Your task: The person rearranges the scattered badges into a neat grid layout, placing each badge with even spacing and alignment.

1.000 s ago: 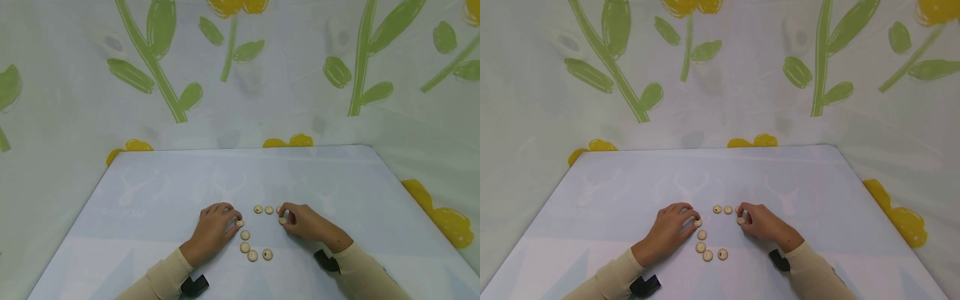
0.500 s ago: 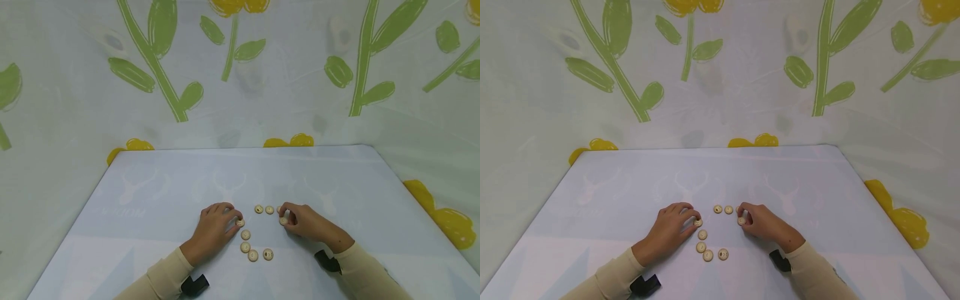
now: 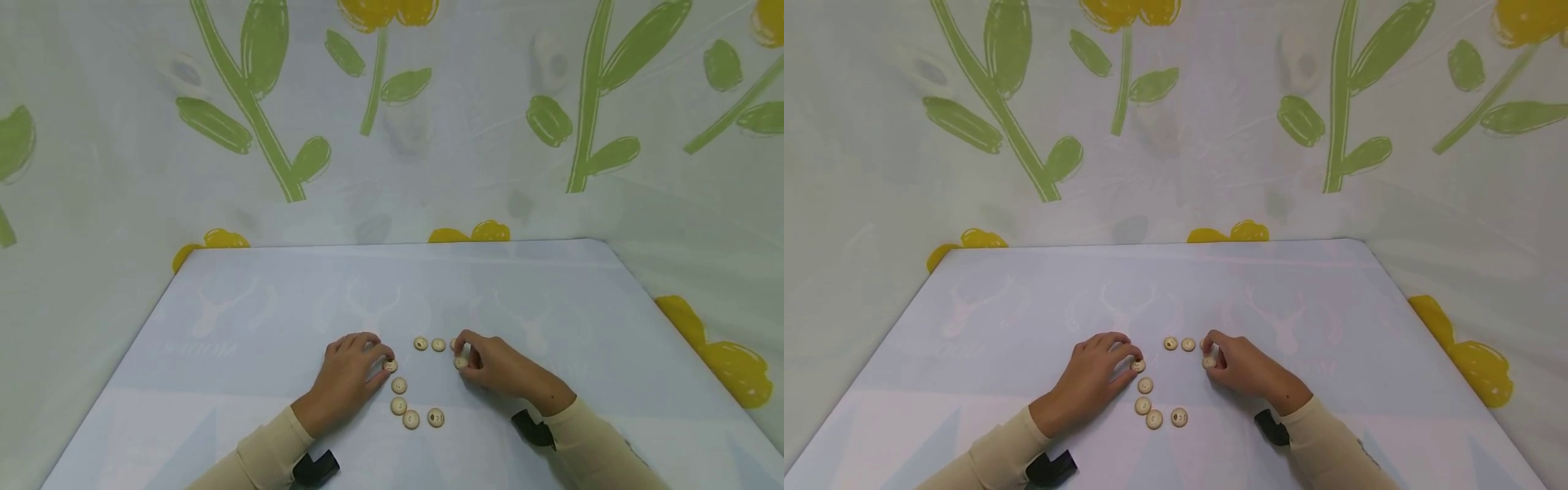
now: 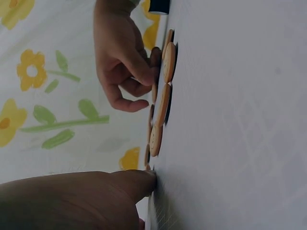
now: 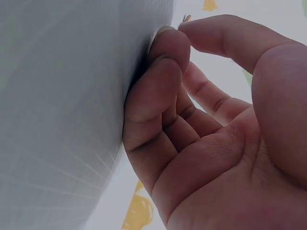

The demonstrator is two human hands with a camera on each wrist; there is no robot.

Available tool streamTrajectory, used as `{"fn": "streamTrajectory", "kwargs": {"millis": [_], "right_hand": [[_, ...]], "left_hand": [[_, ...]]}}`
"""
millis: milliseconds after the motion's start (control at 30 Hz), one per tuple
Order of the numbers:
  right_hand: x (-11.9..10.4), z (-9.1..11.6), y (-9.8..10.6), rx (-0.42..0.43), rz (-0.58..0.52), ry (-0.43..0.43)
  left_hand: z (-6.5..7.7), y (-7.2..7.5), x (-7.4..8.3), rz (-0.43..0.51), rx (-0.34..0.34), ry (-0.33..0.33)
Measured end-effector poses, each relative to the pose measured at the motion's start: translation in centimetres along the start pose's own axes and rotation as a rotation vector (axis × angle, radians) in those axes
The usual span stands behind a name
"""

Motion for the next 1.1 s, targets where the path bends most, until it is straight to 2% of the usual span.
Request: {"fn": "streamTrajectory", "kwargs": {"millis": [367,833,1100], "right_hand": [[-0.04,-0.06,-0.24,-0.014,-0.020,-0.010],[-0.41,0.38,-0.30,-0.018,0.041,0.040],[-0.82,0.55,-0.38,-0.062,0.079,0.065]], "left_hand": [[-0.03,-0.37,-0.13,-0.032,-0.002,0.011],[-0.05,-0.14,-0.09,-0.045,0.003,-0.007],[0.06,-0.20,-0.13,-0.038,0.001,-0.001]]}}
Point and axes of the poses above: each hand's wrist, its own z-axis away from the middle knuckle, its own y-axis out of the back of the hand, x = y × z, the point moved 2 cm from there along -z, towards the middle knuckle, and after that the axes turned 14 degrees about -x, right-handed, at the moved point
